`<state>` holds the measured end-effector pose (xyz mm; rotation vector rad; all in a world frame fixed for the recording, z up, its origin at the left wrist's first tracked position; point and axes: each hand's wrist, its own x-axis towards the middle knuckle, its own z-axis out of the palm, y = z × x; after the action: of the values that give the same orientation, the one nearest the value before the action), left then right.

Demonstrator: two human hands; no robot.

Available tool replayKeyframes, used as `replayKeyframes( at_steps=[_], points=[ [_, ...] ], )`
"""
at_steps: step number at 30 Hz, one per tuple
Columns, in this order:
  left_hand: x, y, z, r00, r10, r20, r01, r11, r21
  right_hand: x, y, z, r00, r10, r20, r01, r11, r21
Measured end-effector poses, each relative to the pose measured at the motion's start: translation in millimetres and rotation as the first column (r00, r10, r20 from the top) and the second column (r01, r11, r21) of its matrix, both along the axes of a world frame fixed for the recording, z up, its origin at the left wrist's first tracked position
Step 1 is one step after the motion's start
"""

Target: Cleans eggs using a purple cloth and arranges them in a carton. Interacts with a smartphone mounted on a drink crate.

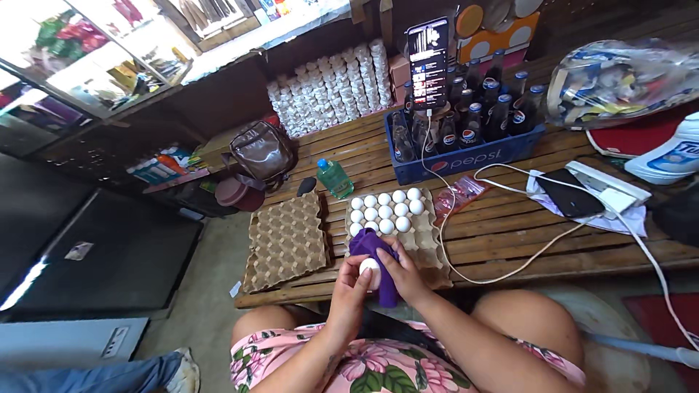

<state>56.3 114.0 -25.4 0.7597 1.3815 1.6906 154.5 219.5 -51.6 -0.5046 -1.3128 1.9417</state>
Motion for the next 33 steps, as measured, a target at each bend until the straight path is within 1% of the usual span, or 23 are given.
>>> replayKeyframes(
  at_steps=[2, 3, 4, 5, 6, 8, 9, 10, 11, 15, 19, 23, 28, 30, 33],
  points=[
    [-3, 1, 2, 0.985, -0.036, -0.167, 0.048, 0.997, 0.067, 1, 0, 4, 0.999, 0.044, 0.015, -0.042, 0.995, -0.085],
    [-6, 3, 1, 0.955, -0.04, -0.293, 0.07, 0.993, 0.093, 2, 0, 6, 0.998, 0.066, 0.019, -0.063, 0.99, -0.124],
    [-11, 4, 0, 0.899, -0.027, -0.436, 0.083, 0.99, 0.11, 2, -1, 8, 0.996, 0.09, 0.023, -0.085, 0.981, -0.173],
    [-17, 6, -1, 0.815, -0.012, -0.58, 0.092, 0.99, 0.109, 3, -1, 10, 0.993, 0.117, 0.023, -0.109, 0.966, -0.236],
    [-24, 7, 1, 0.707, -0.006, -0.707, 0.097, 0.991, 0.089, 2, -2, 10, 0.99, 0.14, 0.005, -0.131, 0.941, -0.313],
    [-33, 11, 6, 0.485, -0.024, -0.874, 0.086, 0.996, 0.02, -1, -2, 8, 0.985, 0.167, -0.052, -0.172, 0.873, -0.457],
    [-36, 12, 7, 0.406, -0.042, -0.913, 0.072, 0.997, -0.014, -2, -1, 6, 0.98, 0.181, -0.077, -0.195, 0.844, -0.5],
    [-39, 14, 8, 0.356, -0.058, -0.933, 0.056, 0.998, -0.041, -2, 0, 5, 0.977, 0.192, -0.093, -0.212, 0.826, -0.523],
    [-42, 15, 7, 0.334, -0.073, -0.94, 0.036, 0.997, -0.065, -2, 1, 4, 0.974, 0.2, -0.107, -0.226, 0.813, -0.536],
    [-45, 17, 3, 0.349, -0.124, -0.929, -0.016, 0.99, -0.138, 0, 1, 1, 0.968, 0.215, -0.13, -0.25, 0.775, -0.581],
    [-41, 17, -1, 0.316, -0.075, -0.946, 0.018, 0.997, -0.073, 0, 2, 4, 0.966, 0.231, -0.117, -0.255, 0.768, -0.587],
    [-44, 16, 1, 0.338, -0.077, -0.938, 0.069, 0.996, -0.057, 0, 4, 5, 0.966, 0.245, -0.087, -0.252, 0.801, -0.542],
    [-47, 13, 10, 0.331, -0.151, -0.932, 0.134, 0.985, -0.112, 0, 6, 2, 0.974, 0.173, -0.145, -0.225, 0.799, -0.557],
    [-48, 13, 10, 0.321, -0.144, -0.936, 0.14, 0.985, -0.103, -1, 7, 0, 0.977, 0.146, -0.153, -0.208, 0.8, -0.563],
    [-49, 15, 8, 0.289, -0.106, -0.951, 0.106, 0.991, -0.079, -3, 6, -1, 0.984, 0.125, -0.13, -0.177, 0.808, -0.562]
  ],
)
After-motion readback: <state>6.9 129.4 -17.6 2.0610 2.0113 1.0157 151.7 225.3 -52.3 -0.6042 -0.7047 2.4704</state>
